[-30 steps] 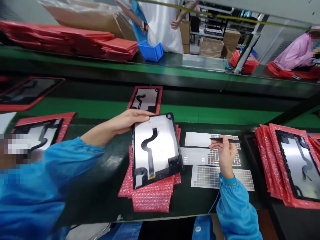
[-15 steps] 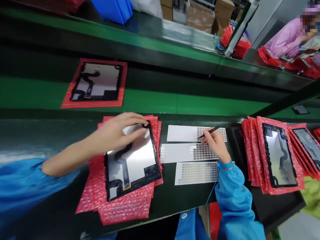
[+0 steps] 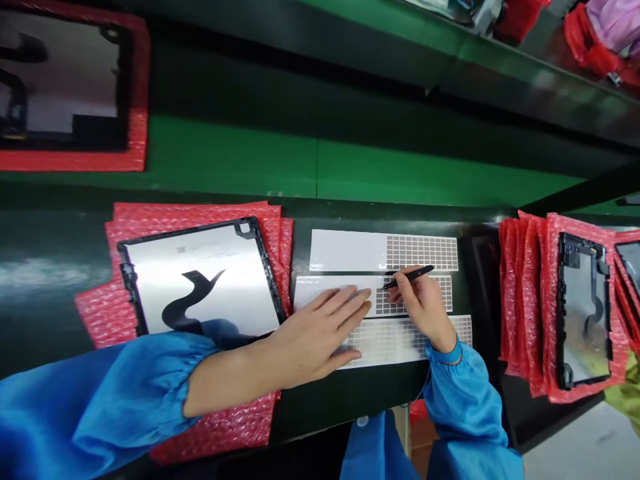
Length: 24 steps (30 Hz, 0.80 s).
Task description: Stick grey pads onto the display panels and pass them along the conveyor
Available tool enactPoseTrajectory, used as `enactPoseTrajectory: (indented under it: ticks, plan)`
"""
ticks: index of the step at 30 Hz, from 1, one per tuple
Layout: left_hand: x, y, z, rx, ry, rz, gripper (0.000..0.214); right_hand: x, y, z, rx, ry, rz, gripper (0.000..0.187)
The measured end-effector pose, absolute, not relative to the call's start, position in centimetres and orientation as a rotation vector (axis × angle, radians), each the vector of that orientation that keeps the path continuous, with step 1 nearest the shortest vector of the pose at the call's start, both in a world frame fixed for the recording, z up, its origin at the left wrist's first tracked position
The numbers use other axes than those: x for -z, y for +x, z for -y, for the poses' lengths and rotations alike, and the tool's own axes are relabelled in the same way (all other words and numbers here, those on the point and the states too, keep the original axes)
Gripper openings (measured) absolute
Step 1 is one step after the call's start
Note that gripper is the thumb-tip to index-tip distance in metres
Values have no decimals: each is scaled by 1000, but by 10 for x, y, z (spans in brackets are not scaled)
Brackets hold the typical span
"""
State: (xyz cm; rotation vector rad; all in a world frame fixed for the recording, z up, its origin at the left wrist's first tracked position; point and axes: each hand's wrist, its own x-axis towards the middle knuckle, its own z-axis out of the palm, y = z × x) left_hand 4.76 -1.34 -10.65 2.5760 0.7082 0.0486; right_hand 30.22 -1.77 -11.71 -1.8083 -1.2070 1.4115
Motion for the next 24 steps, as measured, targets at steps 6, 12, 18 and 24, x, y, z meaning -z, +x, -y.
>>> enactPoseTrajectory:
  ticks: [6,12,18,24]
  plan:
    - [106,49,13,-25,2556,-704,74,117,304,15,-1451,-1774,1212,37]
    - [106,51,10,-16,2525,-674,75,117,306,10,-1503,-1757,1047,42]
    - [105,53,6,-4,2508,-671,75,117,307,7,-1477,-1805,1089,41]
    - [101,48,7,-41,2487,-655,77,107,302,-3,-1471,-1689,991,39]
